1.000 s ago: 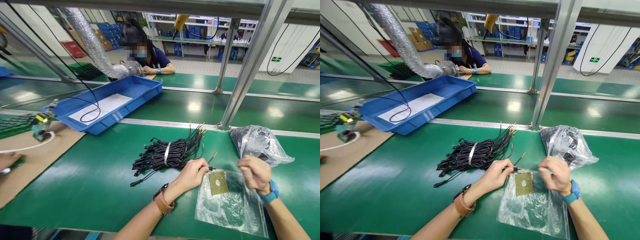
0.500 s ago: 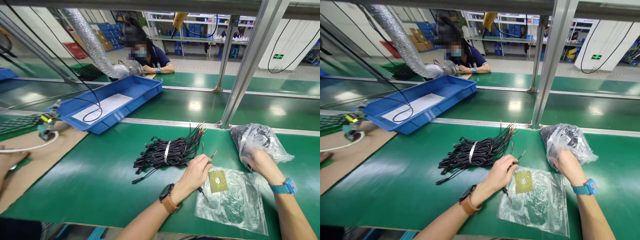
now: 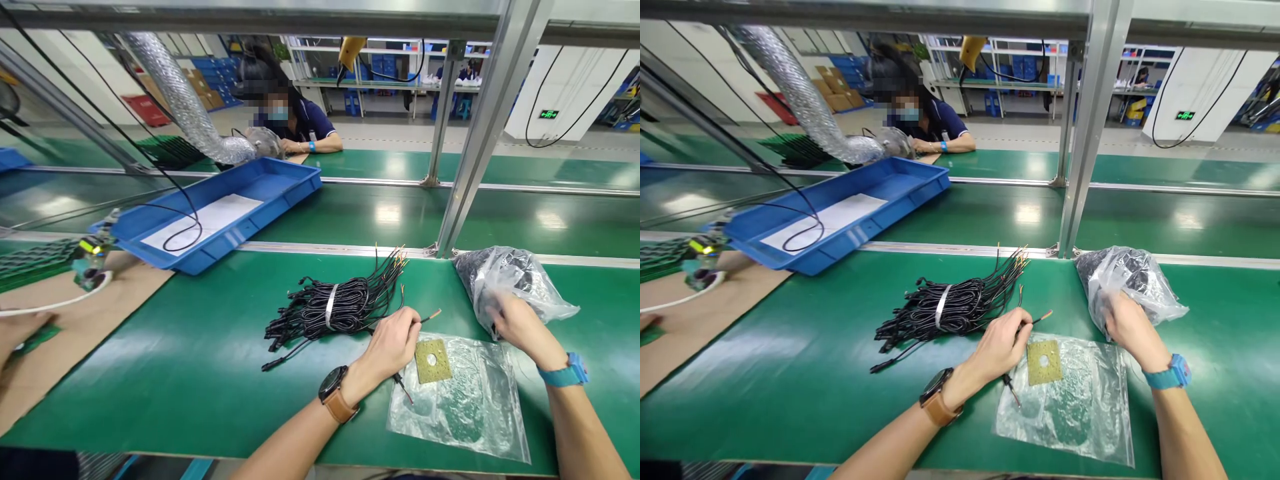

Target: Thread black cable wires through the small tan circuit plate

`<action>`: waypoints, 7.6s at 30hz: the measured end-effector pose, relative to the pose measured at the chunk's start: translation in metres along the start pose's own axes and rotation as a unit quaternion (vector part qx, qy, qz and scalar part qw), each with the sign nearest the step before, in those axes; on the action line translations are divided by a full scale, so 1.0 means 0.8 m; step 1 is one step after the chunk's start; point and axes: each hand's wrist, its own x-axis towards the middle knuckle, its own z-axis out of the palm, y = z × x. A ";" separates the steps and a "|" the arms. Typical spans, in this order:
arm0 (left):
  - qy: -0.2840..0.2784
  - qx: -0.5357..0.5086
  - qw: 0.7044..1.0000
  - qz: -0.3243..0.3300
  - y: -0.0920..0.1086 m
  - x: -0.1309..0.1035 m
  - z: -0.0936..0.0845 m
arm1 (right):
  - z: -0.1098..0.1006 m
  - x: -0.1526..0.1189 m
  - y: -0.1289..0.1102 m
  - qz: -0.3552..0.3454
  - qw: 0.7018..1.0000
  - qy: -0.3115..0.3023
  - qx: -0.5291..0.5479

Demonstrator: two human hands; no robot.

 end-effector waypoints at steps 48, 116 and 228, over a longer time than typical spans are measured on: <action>-0.167 0.127 0.977 0.036 0.013 -0.025 -0.019 | 0.017 -0.004 -0.110 -0.178 0.949 0.001 0.260; -0.004 -0.195 0.979 -0.066 0.012 -0.017 -0.015 | 0.028 -0.009 -0.120 -0.121 0.893 0.002 0.433; -0.137 0.040 0.987 0.079 -0.005 -0.018 -0.035 | -0.026 -0.008 -0.021 0.089 0.975 0.197 -0.048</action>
